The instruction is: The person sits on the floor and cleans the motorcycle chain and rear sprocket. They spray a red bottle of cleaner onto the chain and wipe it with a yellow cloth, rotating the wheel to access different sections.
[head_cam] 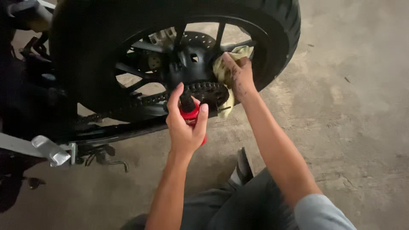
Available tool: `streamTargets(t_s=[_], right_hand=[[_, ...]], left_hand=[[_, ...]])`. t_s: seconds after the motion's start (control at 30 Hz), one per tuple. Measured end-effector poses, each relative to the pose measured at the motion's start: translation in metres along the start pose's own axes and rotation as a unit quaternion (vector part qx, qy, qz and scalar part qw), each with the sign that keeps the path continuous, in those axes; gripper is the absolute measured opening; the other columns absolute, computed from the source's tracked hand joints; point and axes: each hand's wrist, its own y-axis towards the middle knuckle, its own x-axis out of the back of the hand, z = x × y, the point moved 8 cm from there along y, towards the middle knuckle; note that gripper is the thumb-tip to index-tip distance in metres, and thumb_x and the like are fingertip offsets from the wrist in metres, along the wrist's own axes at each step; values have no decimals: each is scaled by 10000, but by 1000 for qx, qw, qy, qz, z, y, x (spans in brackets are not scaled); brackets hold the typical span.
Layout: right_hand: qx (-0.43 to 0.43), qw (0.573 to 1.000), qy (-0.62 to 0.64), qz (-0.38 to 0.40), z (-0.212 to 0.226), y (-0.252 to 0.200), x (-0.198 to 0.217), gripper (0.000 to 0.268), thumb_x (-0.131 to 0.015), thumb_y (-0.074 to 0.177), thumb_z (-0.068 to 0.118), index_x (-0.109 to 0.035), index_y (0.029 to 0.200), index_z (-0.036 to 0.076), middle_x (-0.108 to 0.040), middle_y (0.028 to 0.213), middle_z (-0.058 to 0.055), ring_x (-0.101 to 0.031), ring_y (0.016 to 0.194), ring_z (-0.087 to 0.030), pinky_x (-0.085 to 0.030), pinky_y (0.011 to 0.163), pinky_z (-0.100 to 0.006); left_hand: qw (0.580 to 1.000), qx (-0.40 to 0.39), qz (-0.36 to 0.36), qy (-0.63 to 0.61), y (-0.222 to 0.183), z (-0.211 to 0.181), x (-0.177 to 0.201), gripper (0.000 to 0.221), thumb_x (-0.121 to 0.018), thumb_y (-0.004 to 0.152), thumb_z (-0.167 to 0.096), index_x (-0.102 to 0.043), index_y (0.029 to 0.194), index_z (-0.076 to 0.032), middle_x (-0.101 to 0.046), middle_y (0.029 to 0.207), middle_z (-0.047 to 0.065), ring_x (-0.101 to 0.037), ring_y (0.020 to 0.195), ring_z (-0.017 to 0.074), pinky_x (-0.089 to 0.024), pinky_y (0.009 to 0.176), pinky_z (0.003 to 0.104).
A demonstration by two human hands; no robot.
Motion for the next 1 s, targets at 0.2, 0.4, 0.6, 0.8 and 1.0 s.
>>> streamTargets(t_s=[0.2, 0.4, 0.6, 0.8, 1.0], right_hand=[[-104, 980, -166, -23, 15, -6, -10, 357, -704, 1015, 299, -659, 1014, -56, -592, 758, -87, -502, 610, -208, -393, 512, -372], [57, 973, -206, 83, 49, -9, -52, 239, -655, 1021, 191, -721, 969, -33, -726, 815, -45, -649, 697, -110, -526, 618, -292], [218, 862, -444, 108, 46, -2, -68, 154, -708, 987, 113, -740, 968, -37, -738, 808, -92, -679, 680, -136, -519, 636, -307], [61, 887, -405, 212, 40, -5, -72, 176, -731, 1004, 146, -743, 968, -26, -699, 716, -112, -607, 544, -174, -480, 505, -355], [122, 913, -343, 186, 53, -16, -60, 167, -701, 1031, 174, -778, 1079, 33, -765, 809, -25, -698, 615, -97, -564, 534, -268]], left_hand=[[1000, -10, 3, 23, 4, 4, 10, 639, -708, 1043, -154, -349, 1554, -22, -692, 1074, 88, -708, 892, 109, -601, 807, 255], [998, 59, -14, 32, 3, 2, 18, 626, -724, 997, -164, -420, 1528, -34, -731, 1018, 83, -719, 820, 118, -605, 735, 262], [997, -7, -9, 81, 9, -1, 39, 630, -720, 1031, -154, -382, 1549, -35, -717, 1081, 84, -735, 910, 143, -611, 847, 291], [998, 26, -26, 60, 5, 9, 49, 639, -729, 1019, -143, -392, 1550, -31, -720, 1061, 93, -722, 907, 159, -599, 884, 313], [997, 2, -11, 72, 14, 0, 53, 642, -719, 1033, -141, -374, 1567, -54, -713, 1096, 89, -746, 926, 135, -637, 857, 279]])
